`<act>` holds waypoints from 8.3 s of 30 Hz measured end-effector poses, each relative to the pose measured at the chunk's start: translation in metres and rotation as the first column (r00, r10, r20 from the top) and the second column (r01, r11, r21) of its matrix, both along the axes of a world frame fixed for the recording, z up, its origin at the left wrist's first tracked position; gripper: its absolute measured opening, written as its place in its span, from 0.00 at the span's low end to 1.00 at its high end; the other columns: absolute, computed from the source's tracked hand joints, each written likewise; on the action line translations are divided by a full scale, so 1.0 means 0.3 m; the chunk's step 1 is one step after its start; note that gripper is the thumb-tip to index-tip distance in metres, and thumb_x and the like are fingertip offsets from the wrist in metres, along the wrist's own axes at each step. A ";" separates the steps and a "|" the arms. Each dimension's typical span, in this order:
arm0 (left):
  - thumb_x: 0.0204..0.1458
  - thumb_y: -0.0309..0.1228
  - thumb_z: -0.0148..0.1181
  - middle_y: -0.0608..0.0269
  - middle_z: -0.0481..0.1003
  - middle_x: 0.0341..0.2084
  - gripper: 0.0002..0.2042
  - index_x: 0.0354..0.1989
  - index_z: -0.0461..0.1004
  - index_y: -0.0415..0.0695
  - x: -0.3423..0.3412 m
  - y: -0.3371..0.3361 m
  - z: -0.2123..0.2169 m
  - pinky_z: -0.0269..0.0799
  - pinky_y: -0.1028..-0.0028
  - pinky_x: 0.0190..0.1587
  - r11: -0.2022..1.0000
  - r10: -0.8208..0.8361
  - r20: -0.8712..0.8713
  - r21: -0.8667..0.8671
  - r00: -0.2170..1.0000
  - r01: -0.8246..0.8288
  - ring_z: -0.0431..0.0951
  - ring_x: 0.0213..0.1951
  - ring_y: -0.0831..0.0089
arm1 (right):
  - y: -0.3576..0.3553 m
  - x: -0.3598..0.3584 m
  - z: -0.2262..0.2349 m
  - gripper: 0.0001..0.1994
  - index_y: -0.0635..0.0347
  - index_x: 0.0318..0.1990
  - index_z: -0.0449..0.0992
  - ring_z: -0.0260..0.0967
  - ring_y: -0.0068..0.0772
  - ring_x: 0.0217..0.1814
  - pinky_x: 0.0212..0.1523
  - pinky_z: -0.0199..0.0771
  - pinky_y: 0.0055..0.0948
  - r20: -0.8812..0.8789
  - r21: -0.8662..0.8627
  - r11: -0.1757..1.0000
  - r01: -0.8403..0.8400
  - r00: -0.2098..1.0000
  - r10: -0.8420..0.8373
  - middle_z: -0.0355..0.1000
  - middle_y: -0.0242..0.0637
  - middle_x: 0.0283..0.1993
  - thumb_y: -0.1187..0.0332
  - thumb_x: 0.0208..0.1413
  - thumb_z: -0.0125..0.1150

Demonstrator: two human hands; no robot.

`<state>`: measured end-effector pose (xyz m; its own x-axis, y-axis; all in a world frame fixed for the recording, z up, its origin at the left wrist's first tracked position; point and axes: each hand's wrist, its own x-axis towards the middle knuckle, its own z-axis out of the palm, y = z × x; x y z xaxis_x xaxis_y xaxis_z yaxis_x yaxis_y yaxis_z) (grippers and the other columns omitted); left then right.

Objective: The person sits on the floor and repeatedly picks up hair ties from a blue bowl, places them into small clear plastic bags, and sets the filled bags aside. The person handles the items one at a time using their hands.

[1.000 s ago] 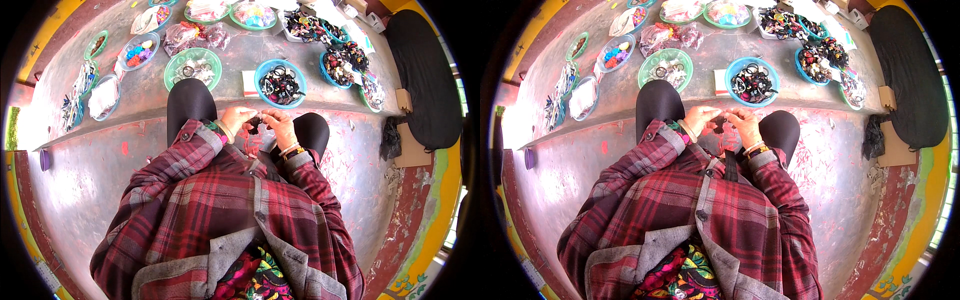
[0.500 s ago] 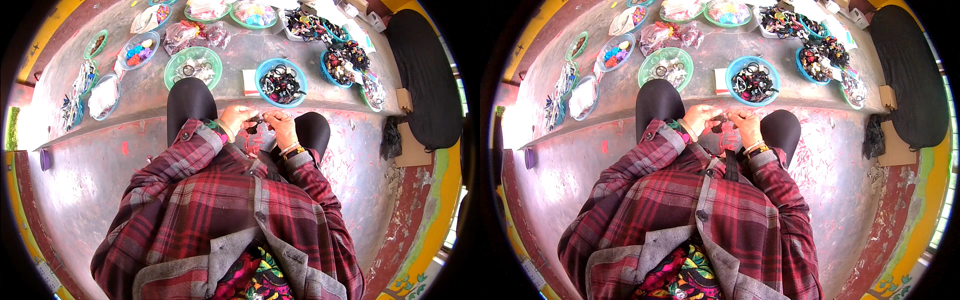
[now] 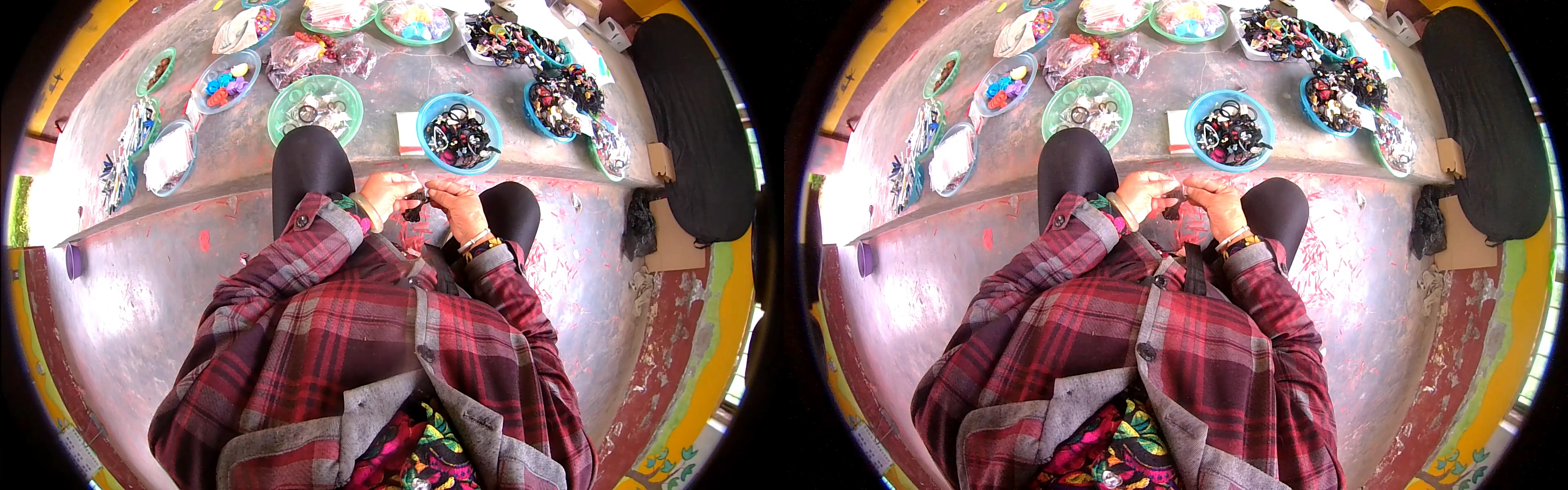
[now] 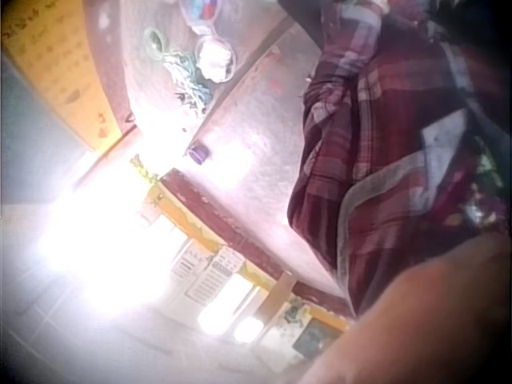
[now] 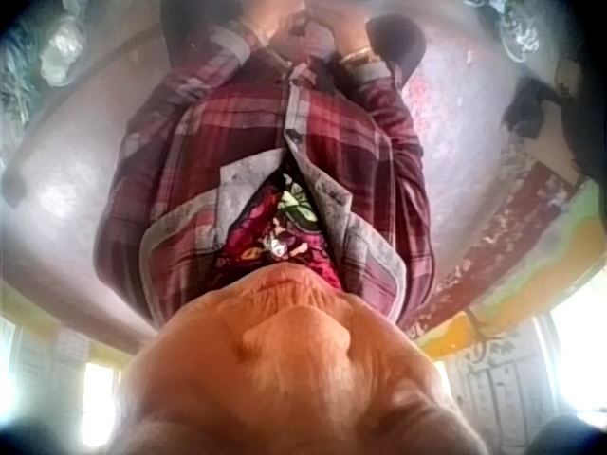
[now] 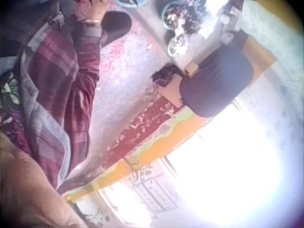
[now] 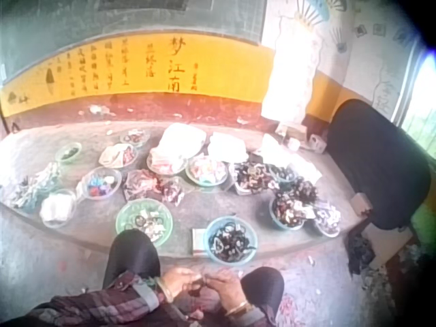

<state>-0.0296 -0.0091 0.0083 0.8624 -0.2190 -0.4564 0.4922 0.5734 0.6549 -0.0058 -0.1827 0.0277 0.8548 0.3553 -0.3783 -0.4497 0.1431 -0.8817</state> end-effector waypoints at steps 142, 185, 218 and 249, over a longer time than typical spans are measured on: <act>0.51 0.33 0.50 0.61 0.71 0.38 0.11 0.41 0.69 0.42 0.243 0.090 -0.315 0.69 0.73 0.32 0.864 0.220 -0.329 0.503 0.918 -0.027 0.71 0.39 0.71 | 0.011 0.001 -0.047 0.11 0.63 0.30 0.76 0.64 0.18 0.21 0.22 0.63 0.17 0.002 -0.430 0.836 -0.342 0.925 0.379 0.70 0.30 0.21 0.65 0.52 0.51; 0.51 0.28 0.49 0.58 0.73 0.20 0.10 0.39 0.72 0.39 0.486 0.074 -0.480 0.66 0.77 0.16 0.745 0.387 -0.226 0.648 0.894 -0.158 0.71 0.14 0.72 | -0.070 0.030 -0.050 0.12 0.62 0.30 0.76 0.70 0.29 0.25 0.27 0.67 0.27 0.258 -0.587 0.746 -0.315 0.801 0.541 0.72 0.38 0.22 0.63 0.50 0.51; 0.48 0.26 0.55 0.57 0.74 0.33 0.08 0.37 0.67 0.41 0.149 -0.121 0.050 0.61 0.84 0.18 0.969 0.245 -0.040 0.024 0.969 -0.244 0.68 0.17 0.82 | -0.022 0.032 -0.018 0.16 0.59 0.46 0.69 0.67 0.21 0.37 0.32 0.66 0.21 -0.065 0.121 0.990 0.076 0.995 -0.069 0.70 0.31 0.39 0.63 0.50 0.57; 0.45 0.26 0.57 0.61 0.73 0.30 0.07 0.31 0.67 0.40 0.090 0.026 0.009 0.67 0.82 0.21 0.775 -0.519 0.208 0.523 0.829 0.354 0.74 0.26 0.74 | -0.080 0.033 -0.008 0.05 0.61 0.28 0.71 0.66 0.20 0.28 0.30 0.65 0.22 0.374 -0.321 0.916 -0.242 0.855 0.358 0.71 0.30 0.30 0.71 0.43 0.58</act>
